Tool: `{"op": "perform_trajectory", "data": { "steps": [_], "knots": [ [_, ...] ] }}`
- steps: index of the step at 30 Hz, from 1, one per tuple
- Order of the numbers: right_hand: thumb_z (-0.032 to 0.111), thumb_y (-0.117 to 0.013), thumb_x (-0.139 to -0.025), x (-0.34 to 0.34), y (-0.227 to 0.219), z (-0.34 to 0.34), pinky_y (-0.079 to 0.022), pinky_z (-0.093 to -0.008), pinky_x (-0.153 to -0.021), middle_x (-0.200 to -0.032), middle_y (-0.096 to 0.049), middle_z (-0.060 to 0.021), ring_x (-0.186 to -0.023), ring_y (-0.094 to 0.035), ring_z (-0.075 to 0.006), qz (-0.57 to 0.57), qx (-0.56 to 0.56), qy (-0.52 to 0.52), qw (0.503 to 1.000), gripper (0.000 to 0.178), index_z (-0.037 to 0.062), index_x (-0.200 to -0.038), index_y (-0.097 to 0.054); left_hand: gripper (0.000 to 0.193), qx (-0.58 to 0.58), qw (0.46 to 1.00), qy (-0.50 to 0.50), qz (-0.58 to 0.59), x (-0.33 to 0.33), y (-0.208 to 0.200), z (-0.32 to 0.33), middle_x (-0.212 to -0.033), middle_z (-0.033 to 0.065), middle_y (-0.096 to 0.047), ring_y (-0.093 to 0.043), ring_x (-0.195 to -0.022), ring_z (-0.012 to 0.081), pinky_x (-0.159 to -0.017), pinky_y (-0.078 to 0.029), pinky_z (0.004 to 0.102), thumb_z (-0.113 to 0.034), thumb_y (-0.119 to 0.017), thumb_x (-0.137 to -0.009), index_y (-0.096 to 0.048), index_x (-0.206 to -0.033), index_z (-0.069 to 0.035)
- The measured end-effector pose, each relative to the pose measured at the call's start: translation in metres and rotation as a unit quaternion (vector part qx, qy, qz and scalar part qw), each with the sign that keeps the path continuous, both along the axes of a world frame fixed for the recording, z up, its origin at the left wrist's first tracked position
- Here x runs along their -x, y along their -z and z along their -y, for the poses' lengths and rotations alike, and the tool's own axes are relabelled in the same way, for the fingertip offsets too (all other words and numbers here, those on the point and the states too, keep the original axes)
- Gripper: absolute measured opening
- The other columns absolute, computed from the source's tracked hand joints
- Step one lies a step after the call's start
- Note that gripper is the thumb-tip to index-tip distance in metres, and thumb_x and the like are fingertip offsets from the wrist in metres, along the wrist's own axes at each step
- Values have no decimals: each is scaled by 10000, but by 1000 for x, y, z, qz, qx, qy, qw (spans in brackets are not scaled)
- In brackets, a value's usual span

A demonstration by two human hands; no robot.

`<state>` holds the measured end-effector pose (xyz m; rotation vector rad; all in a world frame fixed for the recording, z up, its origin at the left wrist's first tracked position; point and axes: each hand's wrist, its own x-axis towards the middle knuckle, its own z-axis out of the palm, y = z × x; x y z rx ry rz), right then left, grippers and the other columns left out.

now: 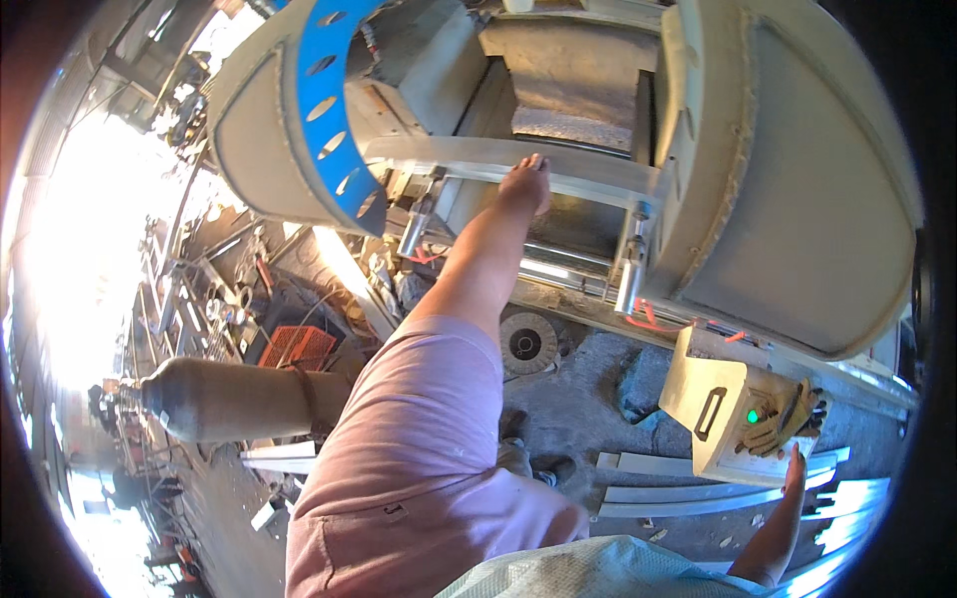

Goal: The person picks up long metal profiles from a pile, places them into a cutting machine, and operates the machine to cut them. The person repeats this process with multiple profiles, handling each one individually and positioning it in the machine before cutting.

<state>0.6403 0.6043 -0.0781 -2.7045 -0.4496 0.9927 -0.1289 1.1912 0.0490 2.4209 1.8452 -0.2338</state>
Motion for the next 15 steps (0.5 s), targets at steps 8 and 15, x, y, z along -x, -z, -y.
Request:
{"op": "perform_trajectory", "data": {
  "steps": [8, 15],
  "knots": [
    [727, -447, -994, 0, 7, -7, -461, -533, -1046, -1491, -546, -231, -1298, -560, -425, -5, -47, -24, 999, 881, 45, -1551, -459, 840, 12, 1000, -7, 5, 0, -9, 7, -1705, 115, -269, -294, -1573, 280, -1257, -318, 405, -113, -683, -847, -330, -1608, -81],
    [724, -449, -994, 17, 1, -22, -458, -533, -1050, -1492, -544, -231, -1300, -558, -424, 4, -34, -11, 999, 880, 44, -1553, -456, 871, 34, 999, -5, 0, 4, 0, 1, -1748, 113, -182, -235, -1599, 273, -1275, -280, 406, -165, -674, -900, -247, -1656, -104]
  ]
}}
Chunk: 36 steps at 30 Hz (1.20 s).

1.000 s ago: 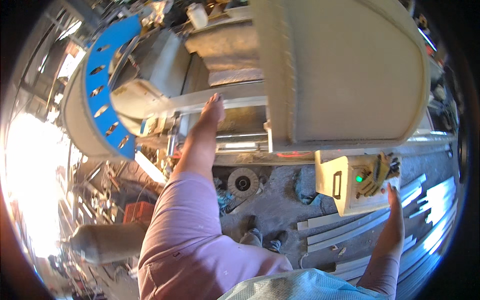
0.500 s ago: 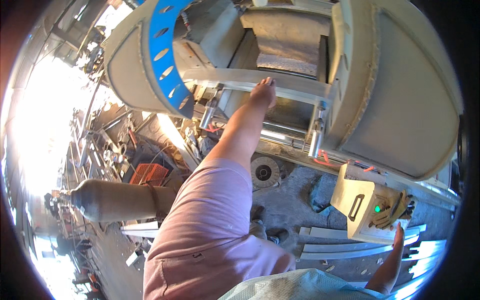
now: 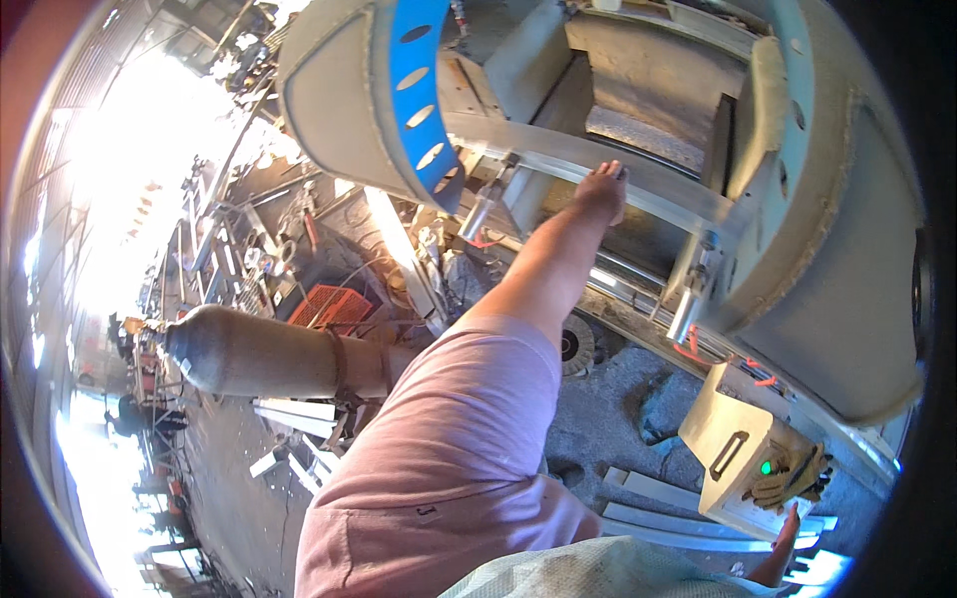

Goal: The person picks up long metal profiles from a pile, places them into a cutting machine, and operates the machine to cut them. The person repeats this process with multiple profiles, handling each one individually and positioning it in the machine before cutting.

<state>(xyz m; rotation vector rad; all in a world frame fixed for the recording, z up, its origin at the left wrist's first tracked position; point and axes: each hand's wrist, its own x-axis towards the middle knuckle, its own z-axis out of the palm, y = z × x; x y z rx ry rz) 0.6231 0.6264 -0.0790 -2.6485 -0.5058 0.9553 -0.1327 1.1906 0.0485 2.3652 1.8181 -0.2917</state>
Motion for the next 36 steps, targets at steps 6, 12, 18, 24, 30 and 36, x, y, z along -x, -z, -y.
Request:
{"op": "perform_trajectory", "data": {
  "steps": [6, 12, 18, 24, 30, 36],
  "knots": [
    [721, -451, -994, 12, 5, -26, -456, -533, -1053, -1492, -543, -231, -1302, -557, -424, 4, 11, -2, 1000, 879, 44, -1555, -453, 993, -9, 999, 5, 31, 3, 12, -5, -1741, 130, -190, -262, -1588, 307, -1264, -302, 425, -137, -752, -783, -251, -1639, -89],
    [719, -453, -995, 15, 7, -40, -453, -533, -1057, -1493, -542, -231, -1303, -555, -424, 4, 14, -5, 1000, 878, 44, -1557, -450, 997, 7, 1000, 9, 8, 2, 13, -8, -1754, 128, -154, -241, -1598, 292, -1268, -284, 415, -148, -746, -802, -229, -1653, -89],
    [716, -455, -995, 17, 9, -46, -451, -533, -1060, -1494, -541, -231, -1305, -554, -424, 0, 13, -6, 1000, 877, 44, -1559, -448, 994, -8, 1000, 12, 18, 3, 12, -6, -1749, 127, -172, -257, -1592, 295, -1260, -303, 415, -140, -743, -806, -225, -1652, -85],
    [714, -457, -996, 19, 11, -48, -448, -532, -1063, -1494, -539, -231, -1307, -552, -423, -2, 8, -7, 1000, 876, 44, -1561, -445, 988, 9, 1000, 10, 16, 3, 9, -8, -1754, 126, -153, -250, -1594, 299, -1262, -300, 419, -124, -733, -806, -226, -1653, -93],
    [711, -459, -996, 20, 13, -47, -446, -532, -1066, -1495, -538, -231, -1309, -550, -423, -5, 5, -6, 1000, 876, 43, -1562, -442, 990, 9, 999, 2, 33, 3, 10, -8, -1757, 126, -138, -234, -1599, 299, -1269, -286, 421, -114, -729, -806, -220, -1655, -98],
    [709, -461, -997, 19, 14, -41, -443, -532, -1070, -1496, -537, -231, -1311, -549, -423, -6, 3, 0, 1000, 875, 43, -1564, -439, 1000, 23, 1000, 4, 16, 3, 8, -9, -1755, 124, -147, -235, -1598, 297, -1268, -289, 430, -115, -731, -801, -213, -1656, -99]
  ]
}}
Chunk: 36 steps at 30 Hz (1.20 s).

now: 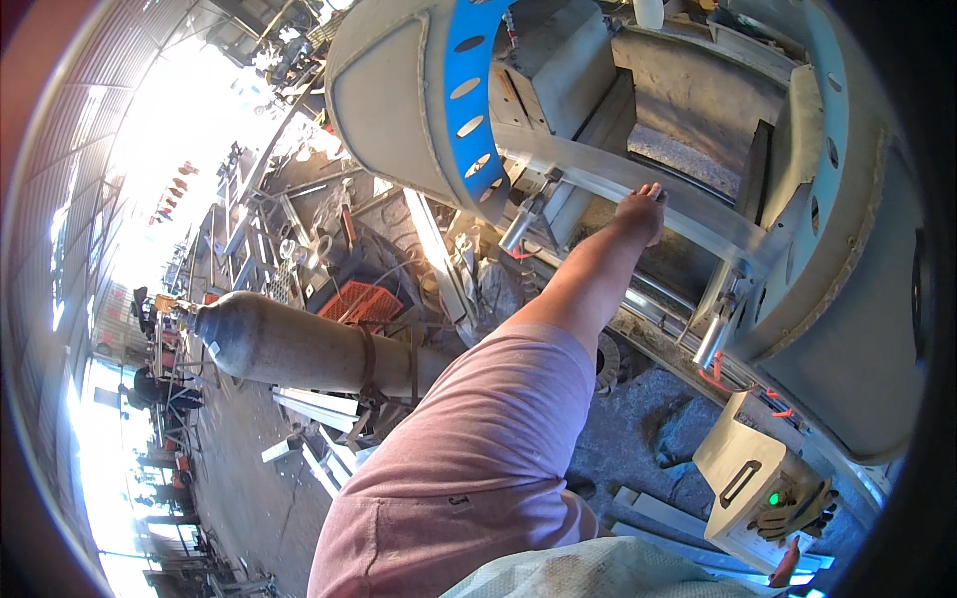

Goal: The person picks up long metal profiles from a pile, places them into a cutting machine, and operates the machine to cut them. The person repeats this process with multiple profiles, handling each one individually and positioning it in the machine before cutting.

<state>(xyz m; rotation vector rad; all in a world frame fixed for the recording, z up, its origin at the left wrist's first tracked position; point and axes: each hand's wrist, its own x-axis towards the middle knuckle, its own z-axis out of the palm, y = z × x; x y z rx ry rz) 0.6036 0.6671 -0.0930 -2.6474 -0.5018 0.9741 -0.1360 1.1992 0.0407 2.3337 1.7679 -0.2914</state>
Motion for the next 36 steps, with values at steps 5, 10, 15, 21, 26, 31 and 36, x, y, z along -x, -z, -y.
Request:
{"op": "perform_trajectory", "data": {
  "steps": [5, 10, 15, 21, 26, 31, 36],
  "knots": [
    [707, -463, -997, -4, -2, 7, -441, -532, -1072, -1496, -536, -231, -1312, -547, -423, -2, -4, 1, 1000, 874, 43, -1566, -437, 978, -17, 1000, 3, -6, 0, 0, 1, -1759, 101, -144, -247, -1594, 286, -1266, -297, 428, -145, -738, -826, -225, -1658, -115],
    [704, -465, -997, -10, -6, 23, -439, -532, -1075, -1497, -535, -231, -1314, -546, -423, -6, -15, 10, 1000, 874, 43, -1567, -434, 873, -25, 999, 2, -31, 0, 3, 0, -1755, 68, -175, -276, -1586, 256, -1254, -323, 412, -136, -666, -889, -256, -1659, -134],
    [702, -466, -998, -12, -7, 32, -437, -532, -1078, -1498, -534, -231, -1315, -545, -422, -12, -19, 13, 1000, 873, 43, -1569, -432, 1135, -3, 1000, 12, -26, 2, 4, -4, -1763, 109, -99, -221, -1600, 309, -1263, -310, 449, -221, -836, -779, -142, -1669, -104],
    [700, -468, -998, -14, -9, 40, -435, -532, -1081, -1498, -533, -231, -1317, -543, -422, -13, -22, 14, 1000, 873, 42, -1570, -429, 1044, 12, 999, 1, -39, -1, 0, -4, -1768, 101, -73, -206, -1606, 296, -1272, -292, 429, -173, -753, -834, -135, -1674, -113],
    [698, -470, -998, -17, -10, 48, -433, -531, -1084, -1499, -532, -231, -1319, -542, -422, -13, -26, 16, 999, 872, 42, -1572, -427, 840, -18, 999, 7, -50, -2, -9, 5, -1756, 87, -162, -271, -1587, 261, -1264, -308, 410, -162, -658, -909, -265, -1650, -116],
    [696, -472, -999, -19, -11, 55, -431, -531, -1086, -1499, -531, -231, -1320, -540, -422, -13, -30, 19, 999, 872, 42, -1573, -424, 845, -21, 999, 3, -30, -3, -14, 9, -1751, 87, -180, -293, -1578, 263, -1259, -324, 410, -150, -667, -898, -269, -1642, -111],
    [694, -473, -999, -23, -14, 59, -429, -531, -1089, -1500, -530, -230, -1322, -539, -422, -20, -40, 16, 999, 871, 42, -1575, -422, 871, -14, 999, -7, -35, -3, -10, 6, -1752, 64, -182, -288, -1580, 262, -1260, -323, 410, -118, -681, -878, -267, -1644, -122]
  ]
}}
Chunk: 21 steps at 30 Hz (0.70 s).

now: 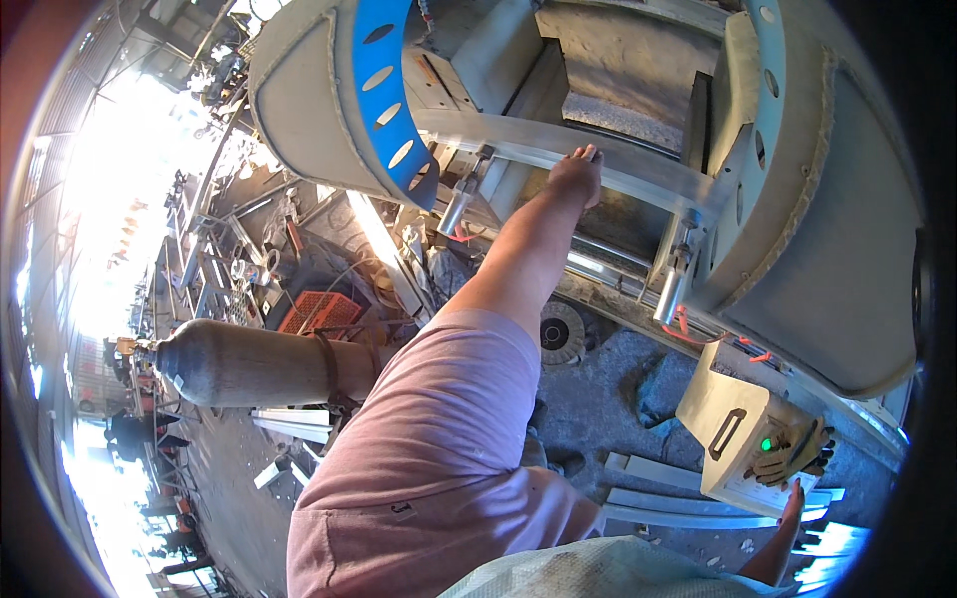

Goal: The person picks up long metal profiles from a pile, places them into a cutting machine, and operates the machine to cut them. The person repeats this process with multiple profiles, handling each one individually and positioning it in the machine before cutting.

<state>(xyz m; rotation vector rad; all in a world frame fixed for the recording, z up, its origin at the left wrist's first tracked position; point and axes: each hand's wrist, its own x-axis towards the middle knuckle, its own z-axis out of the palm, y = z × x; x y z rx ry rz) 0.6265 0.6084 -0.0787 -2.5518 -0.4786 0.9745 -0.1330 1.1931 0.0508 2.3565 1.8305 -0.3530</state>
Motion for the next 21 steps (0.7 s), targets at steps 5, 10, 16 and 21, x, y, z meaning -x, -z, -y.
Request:
{"op": "perform_trajectory", "data": {
  "steps": [5, 10, 16, 21],
  "knots": [
    [691, -475, -999, -10, 7, 9, -427, -531, -1092, -1501, -529, -230, -1323, -537, -421, 15, 9, 22, 1000, 871, 42, -1576, -420, 890, -3, 1000, -2, 16, 2, 5, -3, -1758, 59, -158, -265, -1589, 260, -1264, -317, 411, -117, -668, -876, -241, -1657, -137],
    [749, -490, -965, -27, 19, 15, -406, -568, -1092, -1495, -523, -235, -1327, -529, -422, -24, -20, -27, 999, 909, 82, -1580, -436, 911, 17, 1000, 3, -5, 1, 1, -4, -1765, 69, -109, -232, -1599, 271, -1271, -302, 415, -121, -659, -881, -199, -1667, -140],
    [746, -491, -964, -30, 25, 15, -407, -571, -1085, -1482, -535, -239, -1326, -529, -423, -31, -30, -22, 999, 906, 85, -1581, -435, 965, 42, 999, -15, 9, -2, -10, 1, -1770, 62, -67, -212, -1604, 277, -1273, -302, 413, -99, -674, -861, -159, -1676, -156],
    [748, -492, -961, -28, 25, 17, -409, -567, -1080, -1476, -540, -241, -1326, -528, -423, -11, -10, 2, 1000, 906, 90, -1582, -435, 922, 22, 1000, -1, -17, -3, -14, 6, -1768, 41, -106, -256, -1592, 251, -1241, -360, 401, -111, -679, -877, -208, -1668, -162]
  ]
}}
